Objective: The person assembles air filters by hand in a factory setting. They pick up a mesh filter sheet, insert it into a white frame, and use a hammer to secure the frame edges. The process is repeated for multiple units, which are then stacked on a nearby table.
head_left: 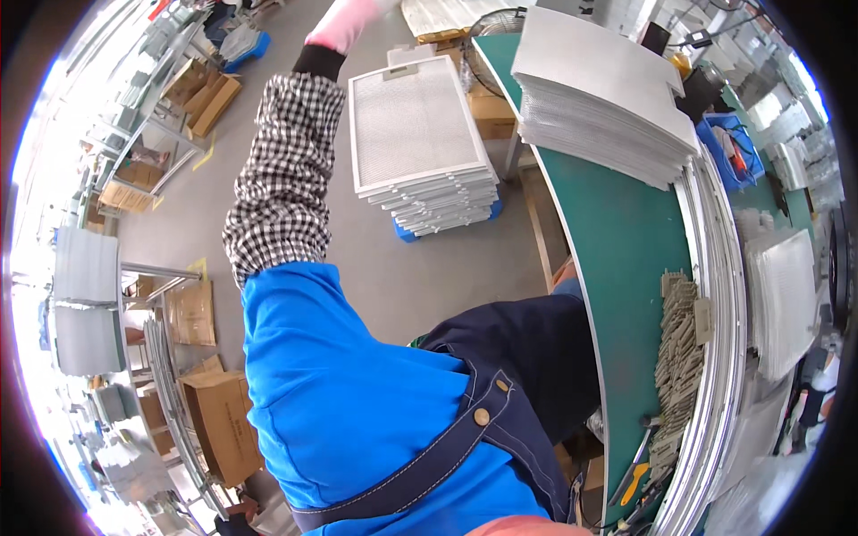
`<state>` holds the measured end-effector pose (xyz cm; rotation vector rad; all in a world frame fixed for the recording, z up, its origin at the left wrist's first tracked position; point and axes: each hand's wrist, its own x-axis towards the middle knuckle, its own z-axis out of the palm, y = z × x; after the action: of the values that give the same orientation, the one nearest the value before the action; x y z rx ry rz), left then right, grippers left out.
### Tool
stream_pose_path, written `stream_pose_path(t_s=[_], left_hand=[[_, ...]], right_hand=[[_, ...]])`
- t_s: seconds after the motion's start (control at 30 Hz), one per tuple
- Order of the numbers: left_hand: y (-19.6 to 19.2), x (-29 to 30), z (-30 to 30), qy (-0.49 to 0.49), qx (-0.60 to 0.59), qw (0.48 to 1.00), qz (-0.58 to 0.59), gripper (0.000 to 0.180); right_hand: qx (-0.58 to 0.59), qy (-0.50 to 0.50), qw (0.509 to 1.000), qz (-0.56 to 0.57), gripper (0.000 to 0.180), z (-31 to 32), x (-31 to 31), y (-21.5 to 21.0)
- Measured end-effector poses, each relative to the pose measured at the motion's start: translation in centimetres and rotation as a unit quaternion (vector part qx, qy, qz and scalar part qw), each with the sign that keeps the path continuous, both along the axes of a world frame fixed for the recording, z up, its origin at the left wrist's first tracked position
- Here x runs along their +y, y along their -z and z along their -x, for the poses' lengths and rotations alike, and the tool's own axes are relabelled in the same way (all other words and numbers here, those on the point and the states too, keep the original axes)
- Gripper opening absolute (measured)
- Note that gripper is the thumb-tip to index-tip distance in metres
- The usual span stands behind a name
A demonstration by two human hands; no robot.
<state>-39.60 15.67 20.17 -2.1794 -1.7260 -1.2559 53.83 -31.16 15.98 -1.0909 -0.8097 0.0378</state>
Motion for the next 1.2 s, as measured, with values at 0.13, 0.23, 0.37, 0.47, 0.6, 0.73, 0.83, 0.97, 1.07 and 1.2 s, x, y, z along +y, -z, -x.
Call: stream_pose_path(t_s=[0.13,0.23,0.37,0.47,0.6,0.73,0.83,0.97,1.07,1.2], left_hand=[[-2.6,3.4,-12.4,0.149,0.001,0.988,0.033,0.030],[0.4,8.8,-19.9,0.300,0.092,0.948,-0.055,0.033],[5.6,14.1,-31.4,0.321,0.196,0.926,0.006,0.030],[8.0,15.7,-36.5,0.288,0.245,0.919,0.108,0.057],[7.0,16.0,-38.2,0.291,0.251,0.900,0.207,0.078],[4.2,16.9,-35.4,0.359,0.052,0.923,0.124,0.057],[3.2,11.9,-36.3,0.333,0.195,0.905,0.181,0.059],[4.1,14.7,-35.7,0.314,0.156,0.915,0.200,0.064],[2.2,15.5,-36.3,0.323,0.047,0.930,0.171,0.071],[-2.4,16.4,-32.0,0.252,0.035,0.966,0.046,0.072]], right_hand=[[-0.014,0.158,0.971,0.177,0.042,-2.4,-4.9,3.5],[0.029,0.134,0.969,0.206,0.050,0.0,-8.6,4.8],[0.200,0.053,0.977,0.046,0.064,10.3,-10.4,5.6],[0.236,0.067,0.967,0.063,0.066,13.8,-15.9,5.1],[0.143,0.142,0.972,0.123,0.065,15.8,-19.4,5.8],[0.098,0.157,0.973,0.137,0.057,14.8,-20.4,6.2],[-0.025,0.130,0.968,0.211,0.053,13.8,-19.8,7.4],[-0.035,0.145,0.983,0.103,0.053,12.9,-13.5,8.3],[-0.242,0.224,0.902,0.277,0.056,11.0,-16.5,9.9],[-0.053,0.173,0.976,0.125,0.054,17.7,-11.4,6.7]])
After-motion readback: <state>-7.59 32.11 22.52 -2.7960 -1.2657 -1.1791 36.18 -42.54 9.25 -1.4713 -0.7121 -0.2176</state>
